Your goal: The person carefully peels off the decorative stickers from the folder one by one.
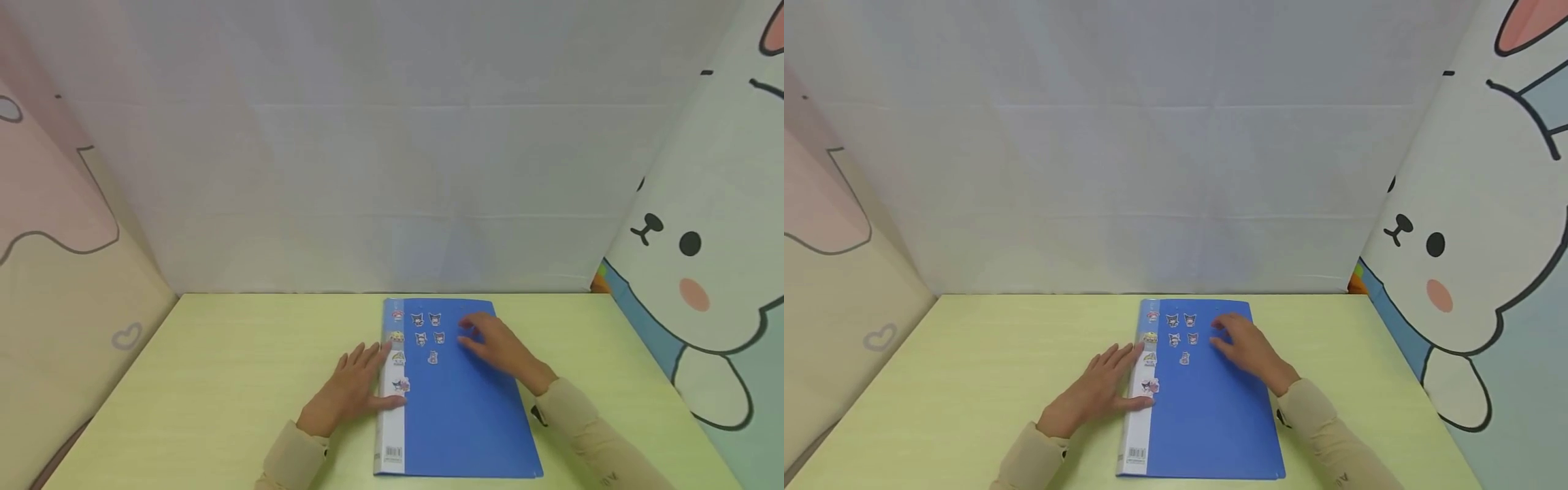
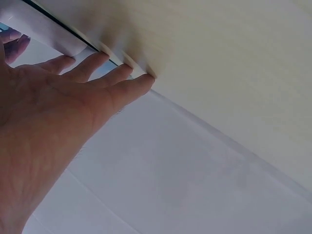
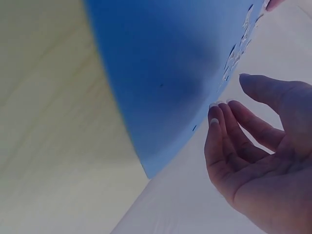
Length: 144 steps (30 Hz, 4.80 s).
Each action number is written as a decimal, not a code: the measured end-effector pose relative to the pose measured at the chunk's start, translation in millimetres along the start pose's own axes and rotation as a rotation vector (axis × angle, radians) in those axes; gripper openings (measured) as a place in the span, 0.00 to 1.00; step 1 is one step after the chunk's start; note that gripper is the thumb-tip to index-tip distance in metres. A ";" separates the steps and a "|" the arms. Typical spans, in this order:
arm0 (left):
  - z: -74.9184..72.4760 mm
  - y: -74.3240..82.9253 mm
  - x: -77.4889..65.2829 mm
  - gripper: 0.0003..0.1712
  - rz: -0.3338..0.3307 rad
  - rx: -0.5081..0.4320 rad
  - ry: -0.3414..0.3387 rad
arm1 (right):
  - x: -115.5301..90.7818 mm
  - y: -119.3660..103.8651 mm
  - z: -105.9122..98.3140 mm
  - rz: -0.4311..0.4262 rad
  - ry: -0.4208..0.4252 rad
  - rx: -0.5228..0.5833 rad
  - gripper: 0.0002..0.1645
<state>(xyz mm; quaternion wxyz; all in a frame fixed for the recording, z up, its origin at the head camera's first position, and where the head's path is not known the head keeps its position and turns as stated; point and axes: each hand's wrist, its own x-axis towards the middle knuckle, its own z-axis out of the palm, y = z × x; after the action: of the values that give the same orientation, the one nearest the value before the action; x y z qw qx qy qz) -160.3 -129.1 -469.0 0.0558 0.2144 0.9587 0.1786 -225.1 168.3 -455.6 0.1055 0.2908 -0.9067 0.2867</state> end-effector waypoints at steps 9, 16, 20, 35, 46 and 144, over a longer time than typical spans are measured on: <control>0.1 -0.8 -0.3 0.59 0.001 -0.007 0.007 | 10.6 -7.1 5.4 0.008 -0.059 0.013 0.15; 3.3 -1.8 0.4 0.60 -0.007 0.001 0.006 | 16.0 -10.0 12.7 0.064 -0.107 0.016 0.17; 3.7 -1.1 0.1 0.60 -0.009 -0.007 0.003 | 17.6 -13.0 15.7 0.098 -0.117 0.008 0.17; 0.9 0.3 -0.4 0.59 -0.003 0.000 0.001 | 21.4 -21.9 22.7 0.112 -0.097 -0.031 0.09; 2.5 -1.1 1.1 0.60 -0.005 0.020 -0.006 | 26.0 -20.5 28.7 0.061 -0.049 -0.011 0.05; 0.0 -1.4 3.3 0.60 -0.030 -0.007 -0.050 | -45.1 71.3 -68.4 0.334 -0.094 -0.021 0.03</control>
<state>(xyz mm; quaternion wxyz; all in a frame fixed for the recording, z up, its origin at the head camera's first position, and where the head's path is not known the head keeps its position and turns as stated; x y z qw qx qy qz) -163.8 -128.8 -469.7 0.0832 0.2043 0.9594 0.1759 -228.9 276.6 -448.9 0.0170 0.1483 -0.9492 0.2770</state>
